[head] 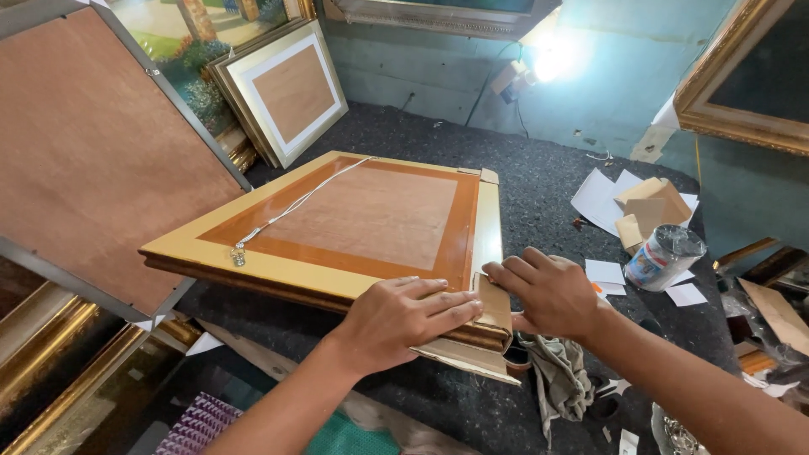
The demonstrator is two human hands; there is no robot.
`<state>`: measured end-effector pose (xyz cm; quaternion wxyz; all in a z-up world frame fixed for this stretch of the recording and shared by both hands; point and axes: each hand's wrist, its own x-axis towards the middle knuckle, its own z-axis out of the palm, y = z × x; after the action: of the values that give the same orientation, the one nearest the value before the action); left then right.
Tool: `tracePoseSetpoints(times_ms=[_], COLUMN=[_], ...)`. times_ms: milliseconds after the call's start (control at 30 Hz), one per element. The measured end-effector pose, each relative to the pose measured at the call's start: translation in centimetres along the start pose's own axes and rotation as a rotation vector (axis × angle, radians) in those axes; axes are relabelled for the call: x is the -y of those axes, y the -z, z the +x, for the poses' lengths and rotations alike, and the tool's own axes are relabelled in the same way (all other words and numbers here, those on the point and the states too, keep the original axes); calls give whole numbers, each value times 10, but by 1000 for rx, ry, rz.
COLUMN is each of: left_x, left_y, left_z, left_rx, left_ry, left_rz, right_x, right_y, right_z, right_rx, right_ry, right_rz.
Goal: Fitting cardboard corner protectors onto a framed picture to protect it during storage or transport.
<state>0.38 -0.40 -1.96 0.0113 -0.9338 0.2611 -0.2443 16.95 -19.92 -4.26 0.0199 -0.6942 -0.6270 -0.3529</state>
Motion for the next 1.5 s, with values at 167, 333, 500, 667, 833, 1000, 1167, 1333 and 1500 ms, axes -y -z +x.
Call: tracePoseSetpoints(times_ms=[167, 333, 500, 667, 833, 1000, 1167, 1333, 1500], left_x=[0, 2, 12, 19, 31, 72, 103, 135, 181], left_y=[1, -2, 13, 29, 59, 93, 131, 160, 150], left_z=[2, 2, 9, 19, 36, 60, 109, 165, 195], left_rx=[-8, -31, -53, -97, -85, 12, 26, 47, -129], left_ry=[-2, 24, 21, 11, 22, 66, 341, 462, 334], left_rz=[-2, 1, -19, -34, -162, -250, -359, -391, -694], right_x=[0, -5, -24, -22, -21, -17, -43, -95, -133], right_y=[-11, 13, -6, 1, 13, 50, 52, 40, 31], right_z=[-3, 9, -12, 2, 14, 50, 102, 134, 154], right_rx=[-58, 102, 81, -130, -213, -281, -603, -628, -658], right_ry=[-20, -230, -871, -1093, -867, -499, -504, -664, -698], right_rz=[-9, 579, 1145, 1312, 1335, 1003, 824, 730, 677])
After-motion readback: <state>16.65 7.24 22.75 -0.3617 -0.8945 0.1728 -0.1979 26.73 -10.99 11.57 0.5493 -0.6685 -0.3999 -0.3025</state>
